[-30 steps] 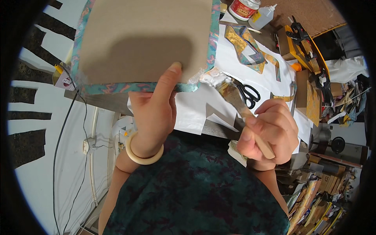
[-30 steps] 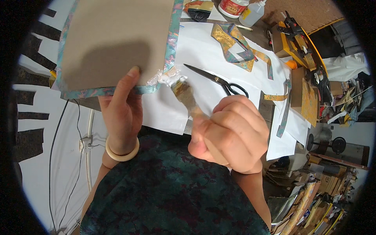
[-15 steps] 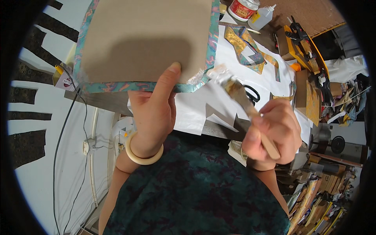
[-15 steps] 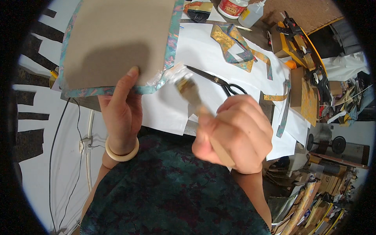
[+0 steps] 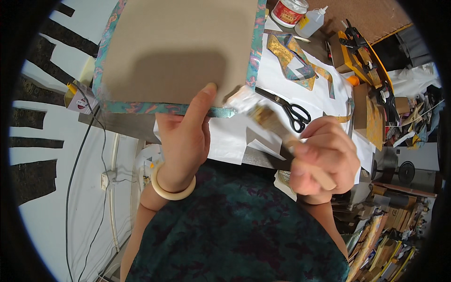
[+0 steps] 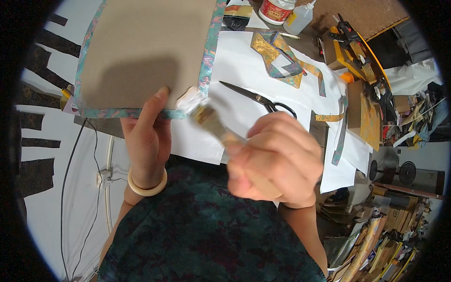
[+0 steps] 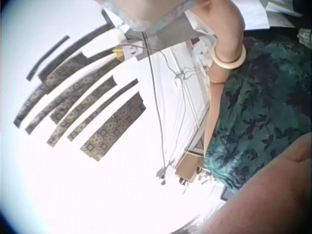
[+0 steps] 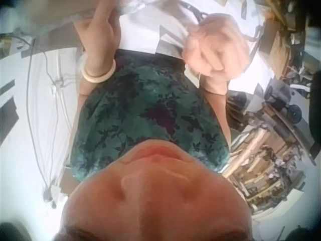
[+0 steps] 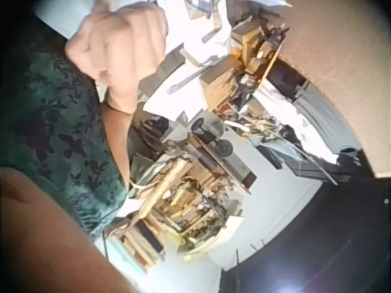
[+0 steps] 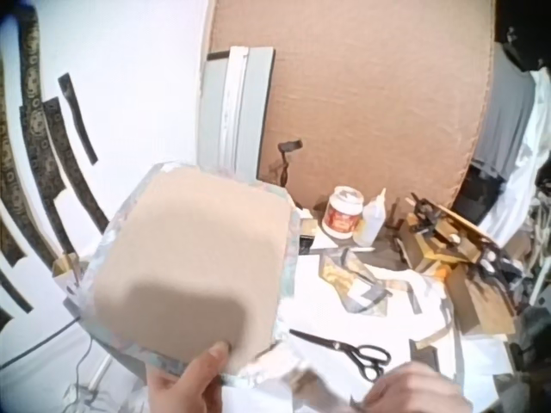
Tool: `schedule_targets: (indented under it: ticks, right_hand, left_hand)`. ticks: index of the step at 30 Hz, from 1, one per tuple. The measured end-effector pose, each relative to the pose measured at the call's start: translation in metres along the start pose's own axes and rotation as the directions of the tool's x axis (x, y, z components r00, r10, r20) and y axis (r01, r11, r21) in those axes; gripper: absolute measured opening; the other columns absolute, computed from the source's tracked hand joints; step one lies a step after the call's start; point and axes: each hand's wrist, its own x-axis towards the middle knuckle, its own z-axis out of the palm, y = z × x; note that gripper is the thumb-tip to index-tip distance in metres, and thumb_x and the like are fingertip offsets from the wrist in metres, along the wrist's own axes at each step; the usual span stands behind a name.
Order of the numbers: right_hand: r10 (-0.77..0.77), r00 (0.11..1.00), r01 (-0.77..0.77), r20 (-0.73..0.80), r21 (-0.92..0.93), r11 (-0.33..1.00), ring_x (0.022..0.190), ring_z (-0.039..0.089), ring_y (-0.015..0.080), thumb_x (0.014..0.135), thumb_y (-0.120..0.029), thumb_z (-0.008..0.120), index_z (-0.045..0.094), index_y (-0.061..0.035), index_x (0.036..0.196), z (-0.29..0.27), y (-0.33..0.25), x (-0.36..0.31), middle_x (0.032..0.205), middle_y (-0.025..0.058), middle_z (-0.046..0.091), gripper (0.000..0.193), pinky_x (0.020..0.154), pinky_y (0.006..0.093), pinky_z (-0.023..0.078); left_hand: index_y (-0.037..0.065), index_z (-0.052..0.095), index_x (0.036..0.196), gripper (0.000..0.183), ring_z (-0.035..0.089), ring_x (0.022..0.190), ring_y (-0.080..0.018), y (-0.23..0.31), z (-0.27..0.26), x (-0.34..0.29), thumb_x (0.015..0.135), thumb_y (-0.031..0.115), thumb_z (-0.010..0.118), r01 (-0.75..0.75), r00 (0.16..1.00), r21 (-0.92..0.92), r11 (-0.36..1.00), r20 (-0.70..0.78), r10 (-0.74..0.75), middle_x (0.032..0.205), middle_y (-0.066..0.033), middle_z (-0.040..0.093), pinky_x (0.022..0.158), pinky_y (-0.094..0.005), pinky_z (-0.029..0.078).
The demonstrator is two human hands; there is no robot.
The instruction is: The person trims the edges of a rectangular cardboard piece with scissors, then applies a white substance along the edges with a brush, and finally uses a yellow-handled tool to press and smooth the edges. The work is performed on a cluttered table with various craft supplies.
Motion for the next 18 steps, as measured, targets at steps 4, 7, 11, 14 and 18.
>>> schedule_targets:
  ticks: [4, 7, 11, 14, 18]
  right_hand:
    - [0.058, 0.997, -0.057, 0.049, -0.015, 0.998, 0.05, 0.052, 0.0237, 0.072, -0.003, 0.072, 0.06, 0.0006, 0.077, 0.0, 0.002, -0.002, 0.061, 0.0074, 0.054, 0.014, 0.05, 0.0331, 0.046]
    - [0.087, 0.996, -0.087, 0.015, 0.001, 0.996, 0.05, 0.052, 0.0242, 0.071, -0.001, 0.071, 0.059, 0.0001, 0.075, 0.003, -0.003, -0.001, 0.06, 0.0079, 0.052, 0.013, 0.05, 0.033, 0.045]
    - [0.108, 0.993, -0.108, 0.046, -0.003, 0.994, 0.051, 0.053, 0.0238, 0.069, -0.001, 0.072, 0.06, 0.0006, 0.077, 0.004, -0.005, -0.004, 0.06, 0.0079, 0.053, 0.014, 0.05, 0.033, 0.046]
    - [0.101, 0.995, -0.102, 0.016, 0.045, 0.994, 0.05, 0.053, 0.0238, 0.068, 0.0, 0.072, 0.061, 0.0014, 0.076, 0.006, -0.009, 0.0, 0.06, 0.008, 0.054, 0.013, 0.05, 0.0333, 0.046]
    - [0.073, 0.996, -0.075, 0.045, 0.044, 0.996, 0.049, 0.054, 0.023, 0.07, -0.001, 0.073, 0.062, 0.0016, 0.081, 0.002, -0.002, -0.007, 0.059, 0.0081, 0.056, 0.015, 0.048, 0.0318, 0.046]
  left_hand:
    - [0.007, 0.057, 0.115, 0.032, 0.062, 0.098, -0.0139, 0.001, 0.003, 0.0, 0.086, -0.006, 0.062, 0.004, 0.999, 0.011, 1.0, -0.032, -0.003, 0.105, -0.0036, 0.063, 0.086, -0.0265, 0.049]
    - [0.007, 0.056, 0.116, 0.034, 0.061, 0.1, -0.0146, 0.001, 0.003, -0.002, 0.086, -0.007, 0.062, 0.005, 0.998, 0.017, 1.0, -0.06, -0.004, 0.107, -0.0039, 0.062, 0.088, -0.027, 0.049]
    - [0.007, 0.055, 0.118, 0.035, 0.061, 0.102, -0.0151, -0.001, 0.002, -0.002, 0.086, -0.007, 0.061, -0.007, 0.998, 0.021, 1.0, -0.054, 0.009, 0.11, -0.0044, 0.062, 0.089, -0.0281, 0.048]
    - [0.007, 0.055, 0.118, 0.035, 0.061, 0.102, -0.0151, -0.004, 0.002, -0.001, 0.086, -0.007, 0.061, -0.014, 0.999, 0.014, 1.0, -0.045, 0.014, 0.111, -0.0045, 0.062, 0.09, -0.0287, 0.048]
    - [0.007, 0.055, 0.118, 0.035, 0.061, 0.102, -0.0151, -0.001, -0.001, -0.002, 0.086, -0.006, 0.061, 0.003, 0.997, 0.017, 1.0, -0.071, -0.002, 0.109, -0.0045, 0.062, 0.09, -0.029, 0.048]
